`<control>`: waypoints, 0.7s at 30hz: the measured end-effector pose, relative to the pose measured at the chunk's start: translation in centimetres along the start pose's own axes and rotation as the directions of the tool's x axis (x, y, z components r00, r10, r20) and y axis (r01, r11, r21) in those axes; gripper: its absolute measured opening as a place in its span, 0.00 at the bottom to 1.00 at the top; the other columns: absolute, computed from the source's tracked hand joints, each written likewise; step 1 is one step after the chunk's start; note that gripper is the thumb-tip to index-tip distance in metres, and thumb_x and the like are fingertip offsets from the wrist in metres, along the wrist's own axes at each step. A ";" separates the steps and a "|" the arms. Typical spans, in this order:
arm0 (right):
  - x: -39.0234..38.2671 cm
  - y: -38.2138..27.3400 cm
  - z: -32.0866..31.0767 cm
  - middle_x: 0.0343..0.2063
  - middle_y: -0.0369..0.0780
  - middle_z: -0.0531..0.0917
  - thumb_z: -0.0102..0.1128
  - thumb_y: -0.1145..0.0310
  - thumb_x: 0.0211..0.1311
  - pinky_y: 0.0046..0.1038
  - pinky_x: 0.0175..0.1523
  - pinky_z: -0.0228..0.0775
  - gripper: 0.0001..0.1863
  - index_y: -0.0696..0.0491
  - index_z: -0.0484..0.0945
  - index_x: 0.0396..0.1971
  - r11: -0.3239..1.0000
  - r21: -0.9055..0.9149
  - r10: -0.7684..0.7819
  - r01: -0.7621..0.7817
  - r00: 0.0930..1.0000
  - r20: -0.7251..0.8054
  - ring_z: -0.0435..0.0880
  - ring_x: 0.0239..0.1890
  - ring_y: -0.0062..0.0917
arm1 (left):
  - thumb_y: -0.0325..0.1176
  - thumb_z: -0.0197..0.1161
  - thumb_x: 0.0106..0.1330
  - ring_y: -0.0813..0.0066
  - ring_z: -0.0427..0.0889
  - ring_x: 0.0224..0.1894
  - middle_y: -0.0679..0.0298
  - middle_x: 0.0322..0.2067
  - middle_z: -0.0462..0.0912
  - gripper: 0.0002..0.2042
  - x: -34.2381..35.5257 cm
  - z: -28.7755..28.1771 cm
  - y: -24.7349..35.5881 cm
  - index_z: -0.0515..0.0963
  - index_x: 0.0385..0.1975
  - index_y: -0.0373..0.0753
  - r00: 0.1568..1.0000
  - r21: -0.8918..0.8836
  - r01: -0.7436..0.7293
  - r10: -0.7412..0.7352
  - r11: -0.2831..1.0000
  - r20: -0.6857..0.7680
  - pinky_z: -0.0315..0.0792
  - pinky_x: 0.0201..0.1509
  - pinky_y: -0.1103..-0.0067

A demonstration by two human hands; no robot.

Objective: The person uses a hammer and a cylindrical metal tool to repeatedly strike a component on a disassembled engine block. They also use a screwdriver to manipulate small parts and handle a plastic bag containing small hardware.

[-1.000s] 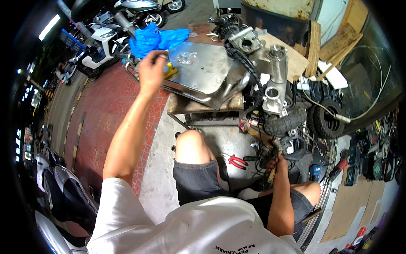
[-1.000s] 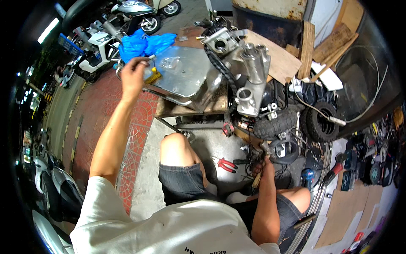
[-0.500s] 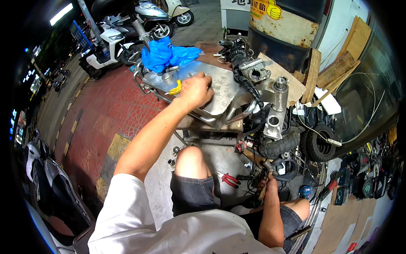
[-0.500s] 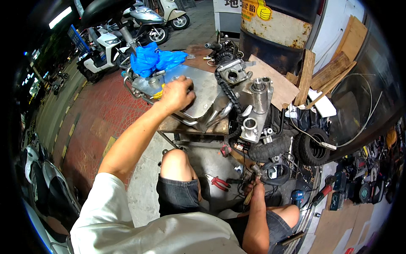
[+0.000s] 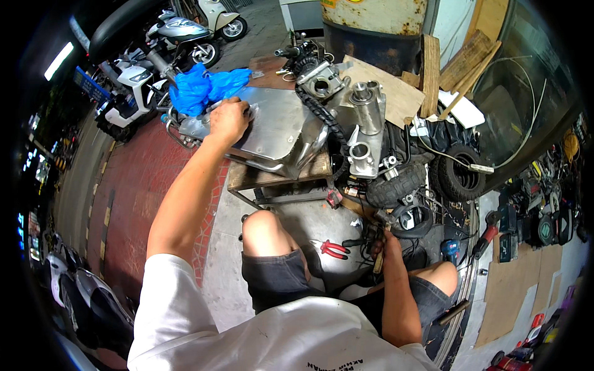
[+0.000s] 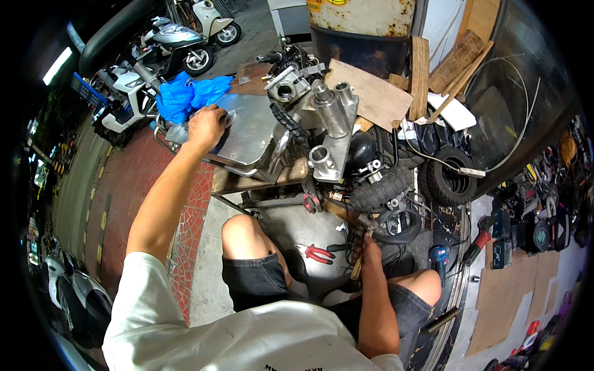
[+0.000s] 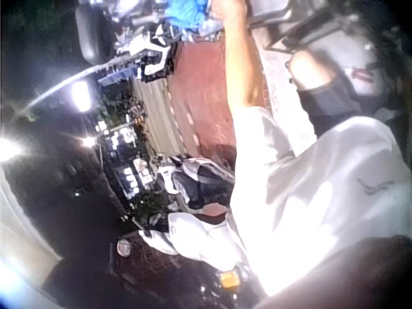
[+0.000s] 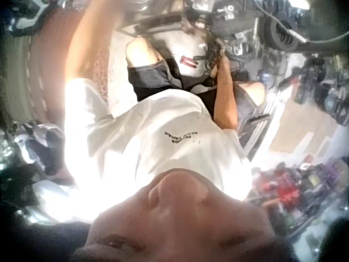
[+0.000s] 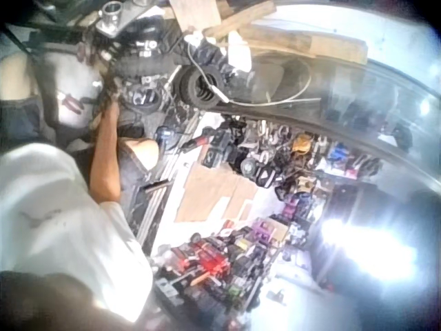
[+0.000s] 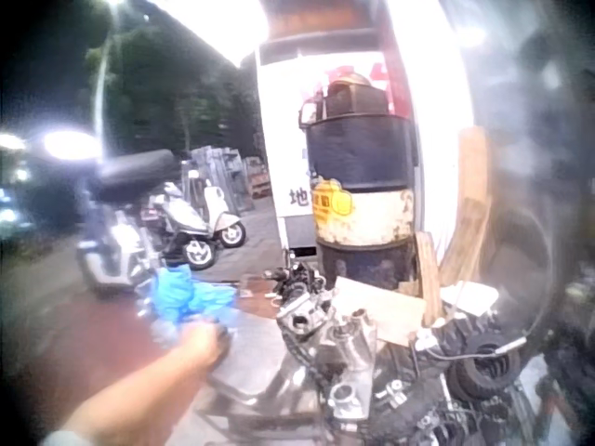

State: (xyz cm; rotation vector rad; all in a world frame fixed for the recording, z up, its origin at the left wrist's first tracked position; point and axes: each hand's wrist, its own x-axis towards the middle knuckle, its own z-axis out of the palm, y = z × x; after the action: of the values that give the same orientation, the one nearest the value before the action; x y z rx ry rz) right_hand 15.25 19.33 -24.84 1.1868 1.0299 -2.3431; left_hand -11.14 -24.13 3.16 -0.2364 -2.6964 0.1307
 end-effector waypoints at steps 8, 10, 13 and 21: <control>-0.3 -0.3 -0.1 0.19 0.33 0.71 0.53 0.48 0.74 0.33 0.23 0.59 0.15 0.43 0.70 0.33 0.998 -0.054 -0.029 0.026 0.997 -0.068 0.69 0.18 0.26 | 0.41 0.59 0.63 0.45 0.81 0.55 0.47 0.49 0.83 0.18 -1.0 -1.2 1.8 0.84 0.41 0.31 0.992 -0.054 -0.087 0.092 0.995 0.091 0.76 0.60 0.59; 0.1 -0.3 0.0 0.18 0.36 0.74 0.56 0.50 0.73 0.35 0.23 0.63 0.16 0.47 0.74 0.32 0.997 -0.057 -0.049 0.042 0.992 -0.117 0.72 0.17 0.28 | 0.40 0.60 0.65 0.43 0.82 0.51 0.46 0.48 0.83 0.15 -0.2 -0.1 0.7 0.84 0.39 0.32 0.989 -0.055 -0.111 0.116 0.992 0.093 0.77 0.56 0.57; 2.0 0.8 -0.4 0.18 0.37 0.76 0.58 0.53 0.73 0.36 0.24 0.67 0.17 0.51 0.78 0.31 0.987 -0.106 -0.135 0.122 0.983 -0.123 0.74 0.18 0.29 | 0.36 0.60 0.68 0.40 0.83 0.45 0.45 0.45 0.82 0.11 0.8 2.0 -1.3 0.83 0.37 0.35 0.992 -0.017 -0.074 0.075 0.997 0.097 0.77 0.51 0.56; -1.0 -0.9 0.6 0.18 0.36 0.77 0.58 0.55 0.73 0.31 0.25 0.66 0.15 0.50 0.78 0.32 0.996 -0.062 -0.073 0.066 0.990 -0.117 0.73 0.18 0.26 | 0.35 0.61 0.68 0.35 0.82 0.47 0.43 0.45 0.84 0.13 1.9 3.3 -1.5 0.81 0.48 0.37 0.999 -0.060 -0.043 0.043 0.997 -0.004 0.75 0.52 0.52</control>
State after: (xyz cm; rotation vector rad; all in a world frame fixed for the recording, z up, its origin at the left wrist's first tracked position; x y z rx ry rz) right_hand 14.99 19.50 -23.36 1.3023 1.1893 -2.3007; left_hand -14.50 -25.44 1.12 -0.3129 -2.6956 0.0618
